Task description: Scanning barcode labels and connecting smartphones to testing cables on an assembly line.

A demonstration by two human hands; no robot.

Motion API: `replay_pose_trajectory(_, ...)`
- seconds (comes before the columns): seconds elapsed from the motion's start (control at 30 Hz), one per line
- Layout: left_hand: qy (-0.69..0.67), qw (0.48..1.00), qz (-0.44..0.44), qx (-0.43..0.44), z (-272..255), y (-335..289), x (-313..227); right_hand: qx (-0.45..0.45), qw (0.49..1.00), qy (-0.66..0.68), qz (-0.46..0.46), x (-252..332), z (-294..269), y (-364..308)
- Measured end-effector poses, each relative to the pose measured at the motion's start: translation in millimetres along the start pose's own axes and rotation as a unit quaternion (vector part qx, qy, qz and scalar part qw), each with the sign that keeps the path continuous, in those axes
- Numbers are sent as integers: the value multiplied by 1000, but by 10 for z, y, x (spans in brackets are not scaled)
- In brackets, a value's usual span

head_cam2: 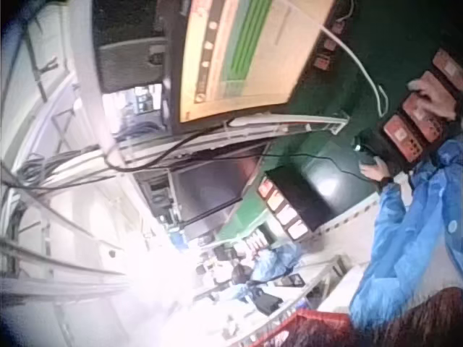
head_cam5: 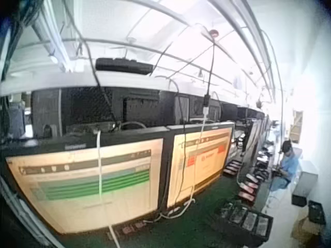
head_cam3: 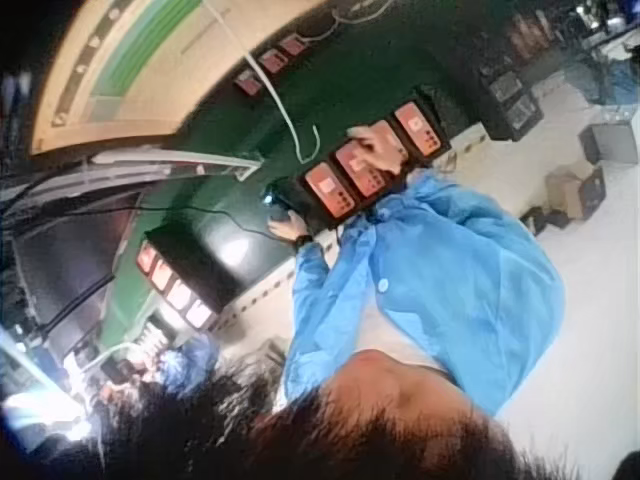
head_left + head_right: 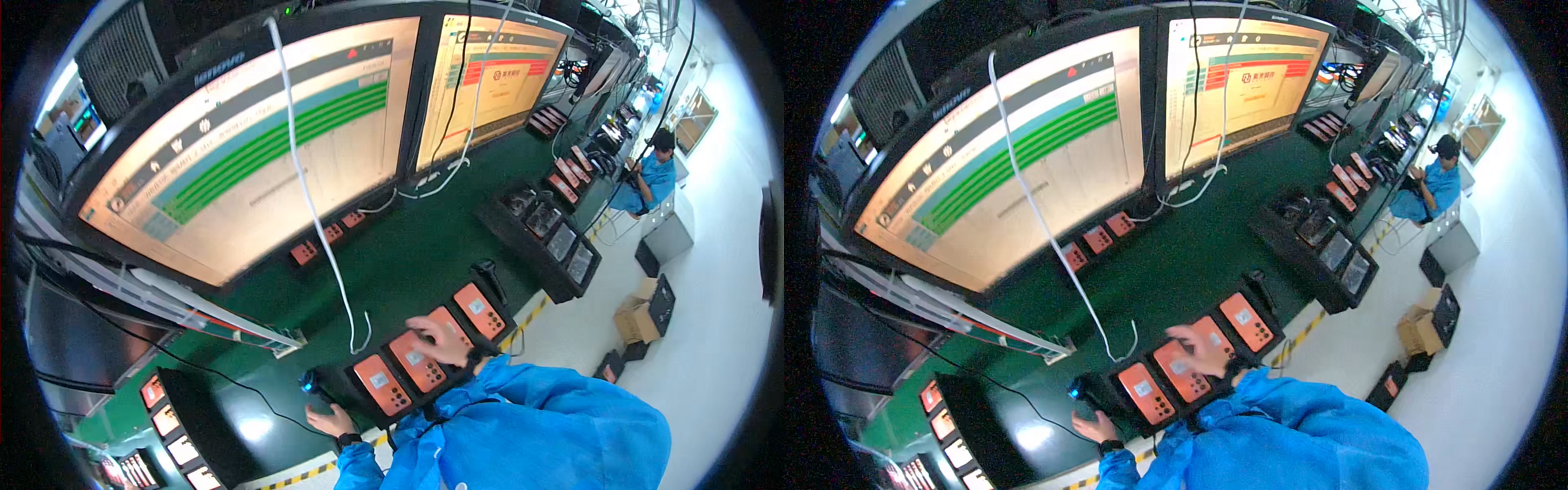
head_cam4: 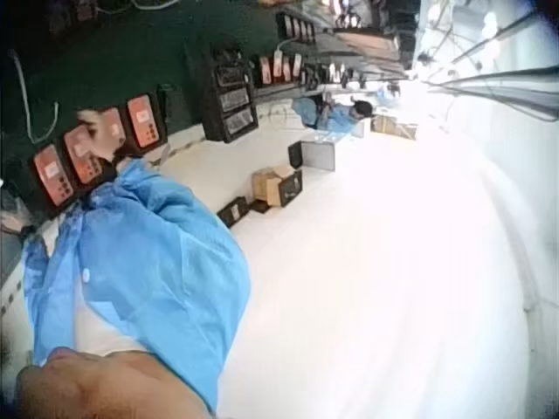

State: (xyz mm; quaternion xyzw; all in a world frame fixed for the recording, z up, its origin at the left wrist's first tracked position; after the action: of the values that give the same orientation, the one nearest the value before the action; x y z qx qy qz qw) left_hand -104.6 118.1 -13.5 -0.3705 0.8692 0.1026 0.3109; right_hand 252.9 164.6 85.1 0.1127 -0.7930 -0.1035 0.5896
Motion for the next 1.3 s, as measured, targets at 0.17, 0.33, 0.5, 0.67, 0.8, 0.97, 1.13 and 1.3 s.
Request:
replay_pose_trajectory(0.17,-86,993,71,-34,-632,-589,-591,-344,913,-191,105,-792,-1591,-575)
replay_pose_trajectory(0.33,-240,962,11,127,-409,-966,-939,-253,909,-216,250,-2083,-2248,-782)
replay_pose_trajectory(0.5,-248,941,-24,230,109,-1355,-1353,-78,933,74,343,-1683,-2048,-567)
replay_pose_trajectory(0.67,-179,901,47,392,595,-1928,-2185,20,929,105,354,-815,-2102,-1001)
replay_pose_trajectory(0.8,-168,843,78,505,1218,-2275,-2385,72,911,151,377,-693,-1991,-1070)
replay_pose_trajectory(0.97,-64,833,138,531,1534,-2457,-2657,99,924,100,355,-920,-2143,-1125)
replay_pose_trajectory(1.13,-45,853,96,511,1856,-2652,-2599,-40,947,75,309,-1322,-2356,-949)
replay_pose_trajectory(1.3,-85,880,22,467,2268,-2703,-2459,3,951,-221,218,-1996,-2321,-344)
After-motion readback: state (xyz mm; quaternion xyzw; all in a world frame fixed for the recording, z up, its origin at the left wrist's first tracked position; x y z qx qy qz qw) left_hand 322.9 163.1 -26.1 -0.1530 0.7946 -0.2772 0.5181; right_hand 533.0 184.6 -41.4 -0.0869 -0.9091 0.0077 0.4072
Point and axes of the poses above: each hand's wrist, its own y-axis towards the middle knuckle, its own z-axis out of the palm, x = y × z, the point moved 4 cm from there along y, towards the middle knuckle, and after that the axes turned 13 degrees about -z, right-handed, at the moved point
